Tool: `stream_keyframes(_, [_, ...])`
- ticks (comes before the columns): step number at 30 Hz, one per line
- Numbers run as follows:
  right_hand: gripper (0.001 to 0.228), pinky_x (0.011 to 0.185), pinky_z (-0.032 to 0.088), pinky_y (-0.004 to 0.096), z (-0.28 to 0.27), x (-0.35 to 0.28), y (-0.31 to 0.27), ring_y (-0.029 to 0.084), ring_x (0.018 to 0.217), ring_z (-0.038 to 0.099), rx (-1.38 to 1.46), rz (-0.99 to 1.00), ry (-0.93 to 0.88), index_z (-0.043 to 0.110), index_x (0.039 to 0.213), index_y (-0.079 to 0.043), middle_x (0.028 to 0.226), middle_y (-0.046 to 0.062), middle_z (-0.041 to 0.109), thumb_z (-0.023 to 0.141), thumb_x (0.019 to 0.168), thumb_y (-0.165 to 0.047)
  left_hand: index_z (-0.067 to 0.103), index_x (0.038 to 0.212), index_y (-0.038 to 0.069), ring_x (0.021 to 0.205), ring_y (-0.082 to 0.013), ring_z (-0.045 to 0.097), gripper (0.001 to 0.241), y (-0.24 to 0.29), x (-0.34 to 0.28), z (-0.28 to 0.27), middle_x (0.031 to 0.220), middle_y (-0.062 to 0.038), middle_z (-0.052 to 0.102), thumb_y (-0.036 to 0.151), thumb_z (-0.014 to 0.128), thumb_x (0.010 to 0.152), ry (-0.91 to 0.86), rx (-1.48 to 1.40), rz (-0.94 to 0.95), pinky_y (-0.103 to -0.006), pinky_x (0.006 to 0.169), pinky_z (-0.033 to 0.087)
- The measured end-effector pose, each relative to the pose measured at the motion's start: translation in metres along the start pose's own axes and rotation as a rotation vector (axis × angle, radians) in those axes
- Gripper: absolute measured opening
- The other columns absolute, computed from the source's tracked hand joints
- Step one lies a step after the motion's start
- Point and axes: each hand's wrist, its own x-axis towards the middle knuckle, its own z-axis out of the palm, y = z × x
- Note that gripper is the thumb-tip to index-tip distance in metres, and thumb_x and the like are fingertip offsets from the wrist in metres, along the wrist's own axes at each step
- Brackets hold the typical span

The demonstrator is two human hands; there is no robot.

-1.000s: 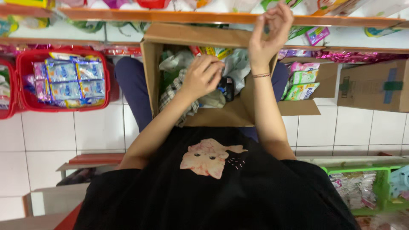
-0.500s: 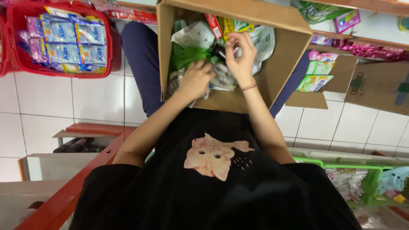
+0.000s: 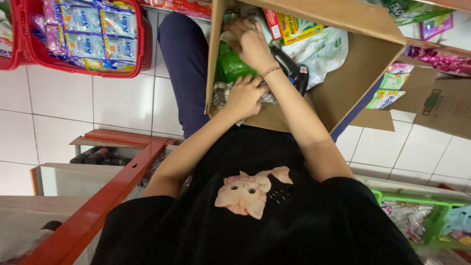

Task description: The person removes various soap refill sachets from a cardboard box, wipes each one with a cloth, and places them back inside the box while sitting on the floor of a store aisle.

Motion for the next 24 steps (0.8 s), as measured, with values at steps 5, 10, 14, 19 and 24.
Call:
stream_keyframes(5, [0.010,0.099,0.045,0.044,-0.004,-0.010,0.019,0.032,0.111,0.063,0.113,0.047,-0.058,0.070,0.102,-0.005,0.106,0.011,0.070,0.074,0.093,-0.005,0.075,0.113,0.017,0.114,-0.0346,0.058,0.042,-0.001,-0.004,0.000,0.125,-0.010,0.062,0.009,0.069,0.072,-0.042,-0.022,-0.040,-0.0511,0.096,0.047])
stream_keyframes(10, [0.009,0.093,0.053,0.034,-0.046,-0.031,0.028,0.025,0.104,0.069,0.400,0.258,0.179,0.066,0.101,-0.001,0.106,0.011,0.071,0.073,0.097,0.003,0.072,0.118,0.018,0.112,-0.0343,0.058,0.045,-0.001,-0.003,-0.005,0.125,-0.010,0.062,0.011,0.069,0.075,-0.038,-0.042,-0.016,-0.0507,0.094,0.047])
stream_keyframes(14, [0.010,0.094,0.051,0.032,-0.067,-0.049,0.014,0.023,0.104,0.066,0.428,0.247,0.290,0.063,0.098,0.000,0.112,0.014,0.070,0.070,0.097,0.006,0.069,0.126,0.017,0.111,-0.0356,0.058,0.051,0.001,0.001,-0.009,0.126,-0.012,0.061,0.020,0.072,0.075,-0.049,-0.080,0.015,-0.0504,0.092,0.047])
stream_keyframes(19, [0.009,0.105,0.048,0.033,-0.076,-0.057,-0.001,0.026,0.115,0.063,0.495,0.267,0.338,0.059,0.101,0.001,0.117,0.013,0.067,0.067,0.100,0.006,0.068,0.127,0.016,0.114,-0.0357,0.057,0.048,0.003,-0.004,-0.016,0.129,-0.012,0.059,0.034,0.076,0.083,-0.045,-0.092,0.029,-0.0490,0.093,0.047])
stream_keyframes(24, [0.011,0.110,0.044,0.033,-0.087,-0.068,-0.012,0.025,0.119,0.059,0.551,0.249,0.368,0.059,0.102,0.001,0.120,0.015,0.063,0.063,0.099,0.010,0.070,0.129,0.016,0.123,-0.0343,0.055,0.045,0.004,-0.004,-0.016,0.147,-0.014,0.053,0.035,0.074,0.088,-0.007,-0.154,0.070,-0.0487,0.099,0.045])
